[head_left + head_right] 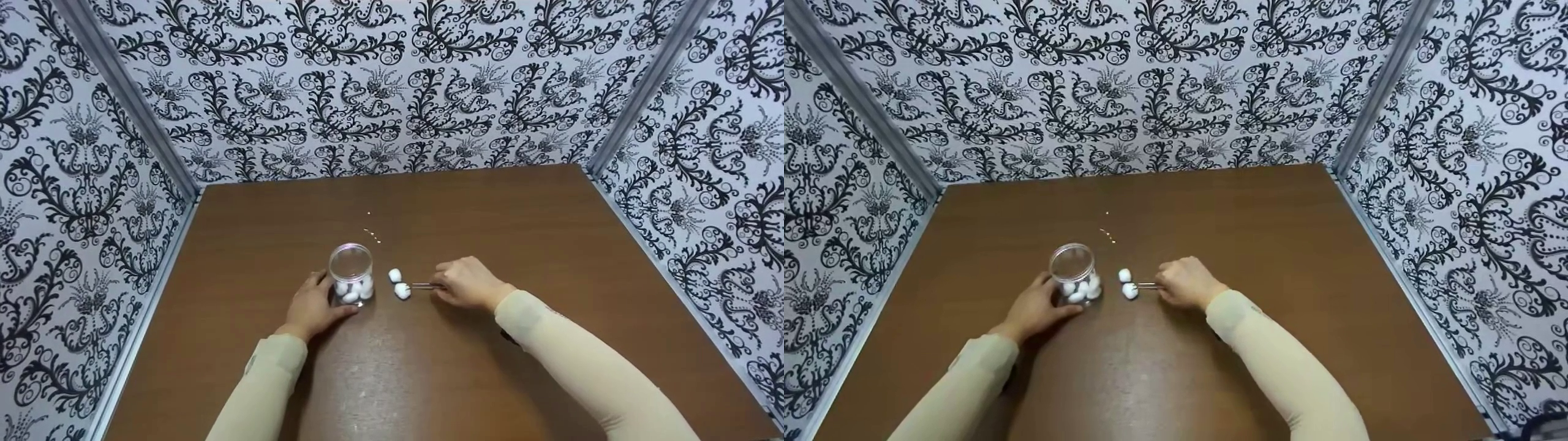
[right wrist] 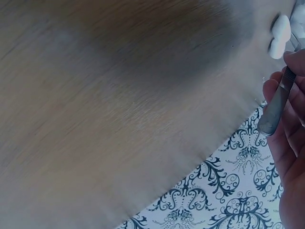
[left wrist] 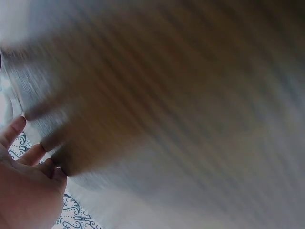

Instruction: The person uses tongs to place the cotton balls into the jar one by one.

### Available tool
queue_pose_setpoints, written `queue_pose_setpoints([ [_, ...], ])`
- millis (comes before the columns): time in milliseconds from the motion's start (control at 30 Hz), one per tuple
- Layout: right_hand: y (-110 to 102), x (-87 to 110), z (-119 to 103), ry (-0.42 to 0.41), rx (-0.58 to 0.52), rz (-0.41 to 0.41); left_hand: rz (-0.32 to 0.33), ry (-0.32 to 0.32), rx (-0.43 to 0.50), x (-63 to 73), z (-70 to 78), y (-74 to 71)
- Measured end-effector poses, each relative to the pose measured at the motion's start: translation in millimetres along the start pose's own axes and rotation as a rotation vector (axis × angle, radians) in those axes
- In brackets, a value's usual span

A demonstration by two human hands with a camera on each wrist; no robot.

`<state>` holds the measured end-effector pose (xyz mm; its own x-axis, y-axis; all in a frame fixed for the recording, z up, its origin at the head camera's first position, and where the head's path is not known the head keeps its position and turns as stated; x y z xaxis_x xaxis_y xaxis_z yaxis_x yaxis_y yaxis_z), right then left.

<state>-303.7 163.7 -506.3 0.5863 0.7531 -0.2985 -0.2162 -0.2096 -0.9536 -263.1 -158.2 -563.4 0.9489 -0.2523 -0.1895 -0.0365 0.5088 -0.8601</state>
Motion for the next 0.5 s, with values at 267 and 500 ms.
queue_pose_setpoints([
  [267, 4.6, 0.3, -1.2, -0.029, 0.026, 0.007, 0.001, 0.004, -0.010, 0.0, 0.2, 0.0],
  [500, 8.2, 1.6, -1.4, -0.049, 0.030, 0.019, 0.007, 0.016, -0.020, -0.9, 0.8, -0.4],
])
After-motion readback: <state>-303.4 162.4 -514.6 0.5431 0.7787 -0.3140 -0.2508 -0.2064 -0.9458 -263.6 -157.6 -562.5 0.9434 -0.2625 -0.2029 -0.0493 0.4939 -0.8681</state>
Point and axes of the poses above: each hand's wrist, its own x-axis away from the middle knuckle, its own y-axis out of the palm, z = x × y, the point moved 3 cm from there along -x, towards the middle knuckle, and after that the axes turned 8 degrees about y, right-handed, at the moved point
